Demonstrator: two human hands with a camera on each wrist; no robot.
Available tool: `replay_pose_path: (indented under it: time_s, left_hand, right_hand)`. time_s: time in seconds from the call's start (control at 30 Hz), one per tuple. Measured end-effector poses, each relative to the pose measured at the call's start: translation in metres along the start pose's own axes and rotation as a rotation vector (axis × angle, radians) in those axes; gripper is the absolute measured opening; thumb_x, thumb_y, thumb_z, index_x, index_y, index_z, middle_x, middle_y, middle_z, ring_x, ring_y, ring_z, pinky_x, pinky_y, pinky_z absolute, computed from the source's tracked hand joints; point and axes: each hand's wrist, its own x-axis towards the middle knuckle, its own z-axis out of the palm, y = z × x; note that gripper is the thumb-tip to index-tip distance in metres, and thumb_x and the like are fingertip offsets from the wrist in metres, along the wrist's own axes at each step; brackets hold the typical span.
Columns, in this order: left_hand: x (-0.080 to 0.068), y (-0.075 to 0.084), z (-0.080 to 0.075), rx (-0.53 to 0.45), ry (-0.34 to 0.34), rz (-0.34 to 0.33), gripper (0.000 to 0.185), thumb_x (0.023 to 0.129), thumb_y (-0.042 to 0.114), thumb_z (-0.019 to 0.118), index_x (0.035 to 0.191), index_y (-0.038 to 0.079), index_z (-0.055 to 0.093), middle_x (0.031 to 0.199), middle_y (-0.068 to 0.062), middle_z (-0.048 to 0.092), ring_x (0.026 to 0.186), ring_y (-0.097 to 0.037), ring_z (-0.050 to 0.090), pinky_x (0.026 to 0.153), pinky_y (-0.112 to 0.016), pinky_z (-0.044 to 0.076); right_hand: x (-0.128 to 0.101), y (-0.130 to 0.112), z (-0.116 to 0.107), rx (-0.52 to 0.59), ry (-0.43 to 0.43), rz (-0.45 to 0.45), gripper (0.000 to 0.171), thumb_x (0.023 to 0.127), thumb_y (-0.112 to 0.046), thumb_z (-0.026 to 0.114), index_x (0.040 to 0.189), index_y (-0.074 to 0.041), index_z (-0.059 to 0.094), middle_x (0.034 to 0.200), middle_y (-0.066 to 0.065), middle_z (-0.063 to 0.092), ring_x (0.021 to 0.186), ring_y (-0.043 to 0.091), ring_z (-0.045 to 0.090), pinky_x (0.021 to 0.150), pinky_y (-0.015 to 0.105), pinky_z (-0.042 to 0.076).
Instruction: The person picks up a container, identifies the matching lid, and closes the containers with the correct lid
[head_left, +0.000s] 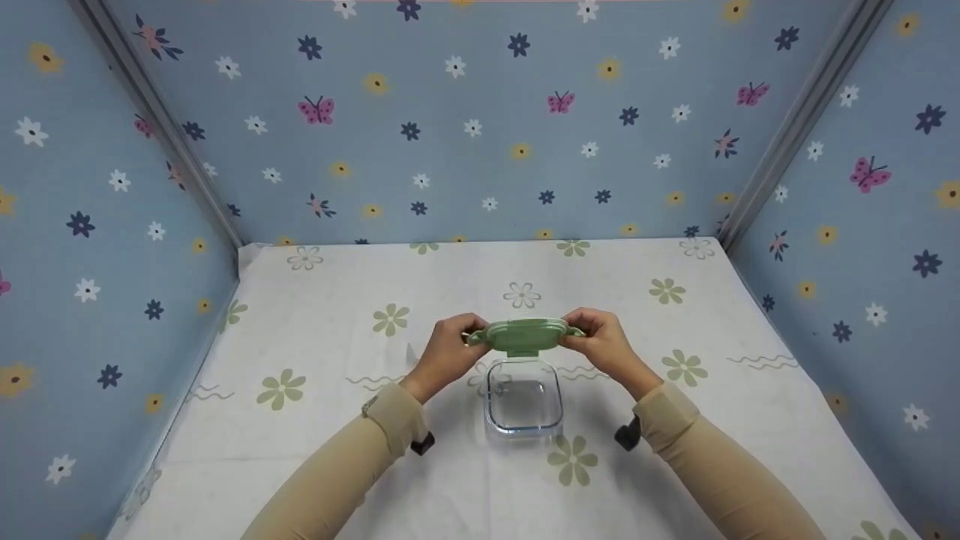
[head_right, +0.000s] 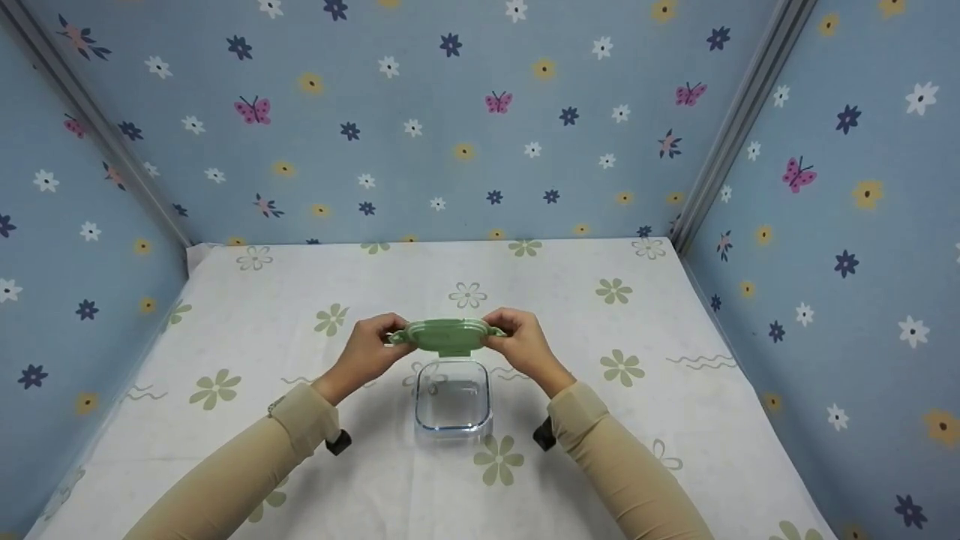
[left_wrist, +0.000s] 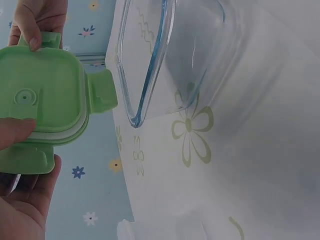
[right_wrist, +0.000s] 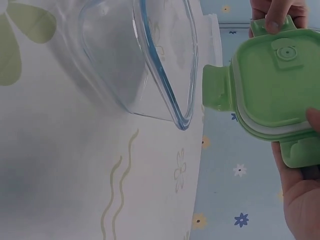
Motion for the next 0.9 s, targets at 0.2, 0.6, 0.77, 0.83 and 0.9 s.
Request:
replay_pose_path:
  time_s: [0.2, 0.6, 0.77, 0.83, 0.9]
  left_hand:
    - [-0.005, -0.005, 0.004, 0.046, -0.002, 0.062, 0.008, 0.094, -0.001, 0.079, 0.096, 0.006, 0.077, 0.094, -0.007, 0.078, 0.088, -0.014, 0.07, 0.081, -0.032, 0.064]
    - [-0.014, -0.012, 0.009, 0.17, 0.067, 0.275, 0.015, 0.089, -0.008, 0.083, 0.094, 0.004, 0.076, 0.091, -0.008, 0.076, 0.086, -0.023, 0.076, 0.08, -0.035, 0.066]
    - [-0.015, -0.016, 0.01, 0.223, 0.105, 0.307, 0.017, 0.086, -0.009, 0.084, 0.093, 0.004, 0.076, 0.089, -0.008, 0.075, 0.082, -0.021, 0.073, 0.073, -0.036, 0.062]
    - [-0.014, -0.017, 0.01, 0.255, 0.127, 0.338, 0.019, 0.085, -0.01, 0.085, 0.093, 0.004, 0.076, 0.087, -0.008, 0.074, 0.079, -0.02, 0.071, 0.071, -0.036, 0.061]
    - [-0.014, -0.018, 0.011, 0.285, 0.147, 0.375, 0.021, 0.083, -0.011, 0.085, 0.093, 0.005, 0.076, 0.086, -0.008, 0.074, 0.078, -0.019, 0.069, 0.069, -0.035, 0.06]
  right_hand:
    - [-0.003, 0.005, 0.0, -0.021, 0.001, 0.001, 0.017, 0.088, 0.014, 0.076, 0.104, 0.019, 0.071, 0.085, -0.011, 0.076, 0.076, 0.003, 0.067, 0.071, 0.017, 0.059]
    - [-0.006, 0.012, -0.005, -0.009, -0.056, 0.05, 0.032, 0.091, 0.012, 0.074, 0.122, 0.017, 0.069, 0.126, 0.03, 0.073, 0.105, 0.01, 0.075, 0.088, 0.019, 0.062]
    - [-0.006, 0.01, -0.01, 0.039, -0.116, 0.079, 0.054, 0.093, 0.002, 0.074, 0.145, 0.011, 0.058, 0.147, 0.026, 0.063, 0.137, 0.035, 0.064, 0.101, 0.021, 0.059]
    - [-0.006, 0.01, -0.011, 0.072, -0.135, 0.088, 0.059, 0.096, -0.001, 0.069, 0.151, 0.012, 0.051, 0.153, 0.028, 0.057, 0.144, 0.041, 0.057, 0.105, 0.022, 0.057]
    - [-0.005, 0.01, -0.011, 0.105, -0.129, 0.109, 0.06, 0.099, -0.004, 0.063, 0.154, 0.013, 0.046, 0.155, 0.03, 0.054, 0.143, 0.039, 0.058, 0.106, 0.024, 0.057]
